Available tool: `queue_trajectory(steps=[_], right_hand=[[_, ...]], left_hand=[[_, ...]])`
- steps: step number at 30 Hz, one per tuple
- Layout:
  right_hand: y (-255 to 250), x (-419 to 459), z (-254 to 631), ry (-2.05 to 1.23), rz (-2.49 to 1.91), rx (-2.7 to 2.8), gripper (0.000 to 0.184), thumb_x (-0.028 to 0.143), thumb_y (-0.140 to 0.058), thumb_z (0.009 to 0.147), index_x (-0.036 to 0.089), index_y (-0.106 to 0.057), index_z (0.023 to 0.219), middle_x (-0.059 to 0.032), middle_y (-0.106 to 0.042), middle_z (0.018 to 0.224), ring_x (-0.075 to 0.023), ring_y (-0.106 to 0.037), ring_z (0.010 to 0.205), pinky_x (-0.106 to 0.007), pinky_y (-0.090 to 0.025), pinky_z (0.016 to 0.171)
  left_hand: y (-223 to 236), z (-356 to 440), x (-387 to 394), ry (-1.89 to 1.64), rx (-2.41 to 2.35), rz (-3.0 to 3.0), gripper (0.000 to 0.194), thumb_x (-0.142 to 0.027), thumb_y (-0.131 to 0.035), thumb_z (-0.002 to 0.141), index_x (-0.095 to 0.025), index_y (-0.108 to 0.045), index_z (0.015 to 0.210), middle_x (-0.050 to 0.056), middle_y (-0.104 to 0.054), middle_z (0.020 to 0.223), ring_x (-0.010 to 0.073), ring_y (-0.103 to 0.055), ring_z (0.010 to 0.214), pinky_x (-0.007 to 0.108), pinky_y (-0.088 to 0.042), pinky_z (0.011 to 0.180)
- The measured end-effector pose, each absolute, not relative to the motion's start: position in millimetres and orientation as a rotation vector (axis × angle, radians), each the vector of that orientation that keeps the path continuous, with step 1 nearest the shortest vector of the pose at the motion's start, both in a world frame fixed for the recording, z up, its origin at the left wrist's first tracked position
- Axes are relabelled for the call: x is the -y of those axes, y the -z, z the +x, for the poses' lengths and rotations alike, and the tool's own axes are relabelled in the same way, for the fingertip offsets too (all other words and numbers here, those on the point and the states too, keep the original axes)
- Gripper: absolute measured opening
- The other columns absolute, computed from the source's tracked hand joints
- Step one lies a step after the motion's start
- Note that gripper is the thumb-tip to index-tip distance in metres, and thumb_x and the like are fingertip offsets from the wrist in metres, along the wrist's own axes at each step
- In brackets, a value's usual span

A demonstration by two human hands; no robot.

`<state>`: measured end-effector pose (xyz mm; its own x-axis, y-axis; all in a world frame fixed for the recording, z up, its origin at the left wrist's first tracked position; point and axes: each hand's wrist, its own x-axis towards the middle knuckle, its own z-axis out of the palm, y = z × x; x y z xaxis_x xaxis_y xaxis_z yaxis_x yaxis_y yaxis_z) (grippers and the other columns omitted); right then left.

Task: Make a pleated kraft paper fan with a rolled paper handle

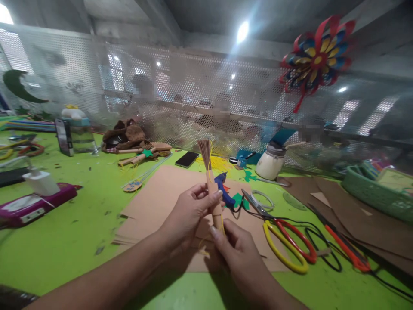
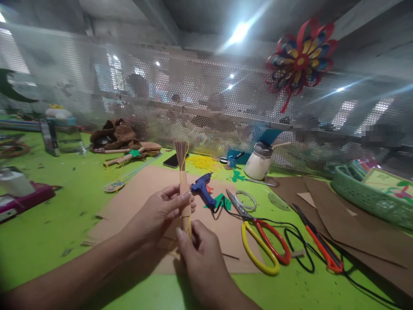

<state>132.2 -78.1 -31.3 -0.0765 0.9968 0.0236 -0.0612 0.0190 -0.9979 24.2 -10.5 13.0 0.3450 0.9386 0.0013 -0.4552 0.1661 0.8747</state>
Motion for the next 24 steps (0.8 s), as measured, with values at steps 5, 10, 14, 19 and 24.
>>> queue_trajectory(steps=[5, 10, 14, 19, 24], right_hand=[[38, 74, 135, -1.179, -1.111, 1.281, 0.041, 0.059, -0.056, 0.084, 0.019, -0.049, 0.077, 0.0079, -0.036, 0.059, -0.0078, -0.032, 0.052, -0.021, -0.026, 0.045], [44, 68, 134, -1.259, -1.079, 1.235, 0.047, 0.065, -0.056, 0.081, 0.019, -0.047, 0.076, 0.0096, -0.039, 0.051, -0.0054, -0.034, 0.041, -0.019, -0.024, 0.039], [45, 66, 132, -1.299, -1.049, 1.222, 0.049, 0.068, -0.055, 0.08, 0.019, -0.049, 0.078, 0.0103, -0.039, 0.046, -0.0051, -0.032, 0.036, -0.018, -0.023, 0.037], [42, 68, 134, -1.121, -1.094, 1.305, 0.042, 0.06, -0.058, 0.082, 0.018, -0.054, 0.081, 0.0071, -0.042, 0.055, -0.0087, -0.038, 0.048, -0.021, -0.029, 0.045], [38, 71, 137, -0.776, -1.255, 1.441, 0.024, 0.038, -0.061, 0.085, 0.017, -0.058, 0.075, 0.0024, -0.05, 0.06, -0.0112, -0.041, 0.054, -0.024, -0.031, 0.05]], left_hand=[[-10, 21, 11, -1.02, -0.552, 0.879, 0.022, -0.031, -0.073, 0.074, -0.012, -0.068, 0.083, 0.01, -0.07, 0.084, 0.0195, -0.065, 0.08, 0.03, -0.05, 0.078], [-10, 19, 8, -1.016, -0.48, 0.859, 0.019, -0.026, -0.072, 0.073, -0.013, -0.07, 0.086, 0.01, -0.07, 0.084, 0.0201, -0.065, 0.08, 0.031, -0.05, 0.08], [-10, 18, 4, -1.014, -0.488, 0.943, 0.02, -0.026, -0.075, 0.073, -0.013, -0.071, 0.088, 0.01, -0.07, 0.087, 0.0167, -0.064, 0.077, 0.027, -0.048, 0.075], [-9, 16, 1, -0.978, -0.427, 0.976, 0.021, -0.028, -0.073, 0.077, -0.013, -0.07, 0.093, 0.011, -0.069, 0.089, 0.0165, -0.063, 0.076, 0.026, -0.048, 0.071], [-10, 14, 1, -0.961, -0.332, 1.005, 0.017, -0.024, -0.07, 0.08, -0.013, -0.067, 0.092, 0.009, -0.07, 0.087, 0.0156, -0.063, 0.08, 0.025, -0.048, 0.074]])
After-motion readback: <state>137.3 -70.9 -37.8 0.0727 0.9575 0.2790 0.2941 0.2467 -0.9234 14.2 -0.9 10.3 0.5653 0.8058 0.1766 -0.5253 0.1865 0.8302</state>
